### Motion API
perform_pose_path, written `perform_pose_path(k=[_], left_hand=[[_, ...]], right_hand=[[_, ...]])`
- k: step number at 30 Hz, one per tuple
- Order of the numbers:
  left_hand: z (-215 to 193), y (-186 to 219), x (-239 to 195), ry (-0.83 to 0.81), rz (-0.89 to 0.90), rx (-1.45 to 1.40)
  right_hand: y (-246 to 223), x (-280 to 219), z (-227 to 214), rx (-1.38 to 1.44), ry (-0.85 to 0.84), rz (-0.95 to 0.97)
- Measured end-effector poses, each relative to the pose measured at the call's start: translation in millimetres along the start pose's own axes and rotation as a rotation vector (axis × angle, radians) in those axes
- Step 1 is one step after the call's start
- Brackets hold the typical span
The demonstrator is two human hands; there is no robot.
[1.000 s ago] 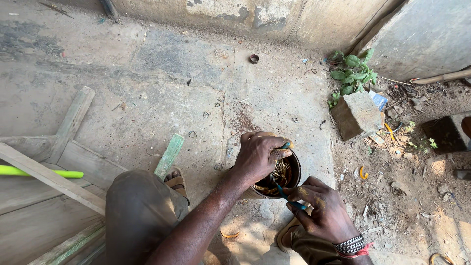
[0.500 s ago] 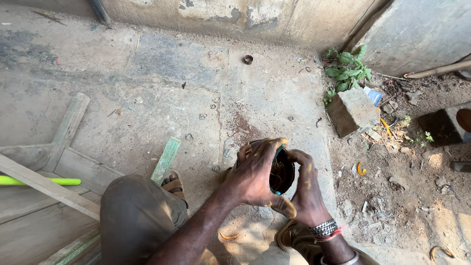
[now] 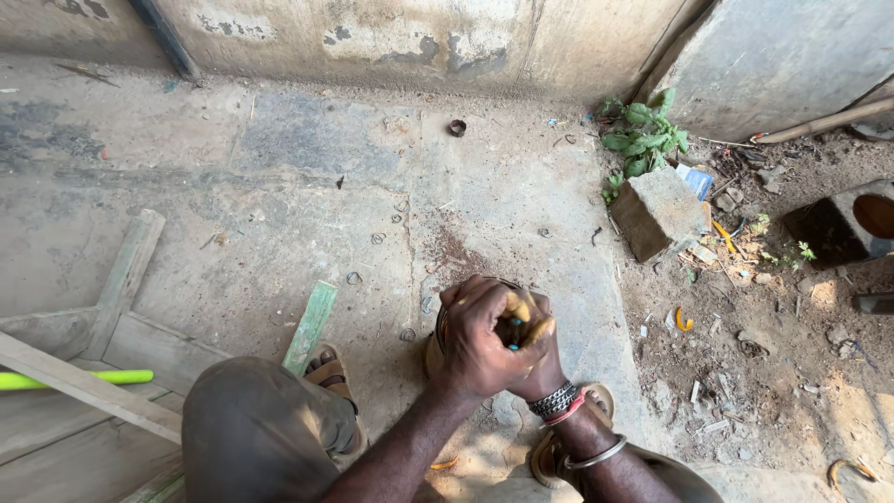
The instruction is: The person sits on the ground and uses pliers to cut a coiled metal wire inside a metal can. They repeatedly pull sections of the wire from the coil and cut them into smaller pieces, which fall into the can.
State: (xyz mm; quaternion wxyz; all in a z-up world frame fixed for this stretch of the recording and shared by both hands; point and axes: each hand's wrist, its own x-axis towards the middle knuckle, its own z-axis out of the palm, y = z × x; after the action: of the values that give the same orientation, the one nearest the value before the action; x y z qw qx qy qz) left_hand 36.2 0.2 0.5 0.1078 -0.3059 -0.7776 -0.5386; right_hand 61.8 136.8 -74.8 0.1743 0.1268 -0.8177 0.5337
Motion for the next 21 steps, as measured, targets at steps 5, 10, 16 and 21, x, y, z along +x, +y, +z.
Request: perform_pose_path(k=[5,10,16,21], left_hand=[[-16.2,27.2,25.8,0.046,0.247,-0.020],[-42.4,9.0,32.6,-0.198,0.136,0.320],[-11.8,-14.5,18.8,-0.805,-0.159,0.912],[-1.1,-30.1,20.0,-0.863,-0.222,1.046]], right_hand=[[-27.1,13.9,-34.8,0.136,0.279,-0.107],[-61.6,31.8,-95.2,-0.123,0.292,0.028],[-70.0,45.5,-88.5,-0.529,-0.103,0.142],[-79.0,45.3,-77.4,-0.526,-0.352,0.341]])
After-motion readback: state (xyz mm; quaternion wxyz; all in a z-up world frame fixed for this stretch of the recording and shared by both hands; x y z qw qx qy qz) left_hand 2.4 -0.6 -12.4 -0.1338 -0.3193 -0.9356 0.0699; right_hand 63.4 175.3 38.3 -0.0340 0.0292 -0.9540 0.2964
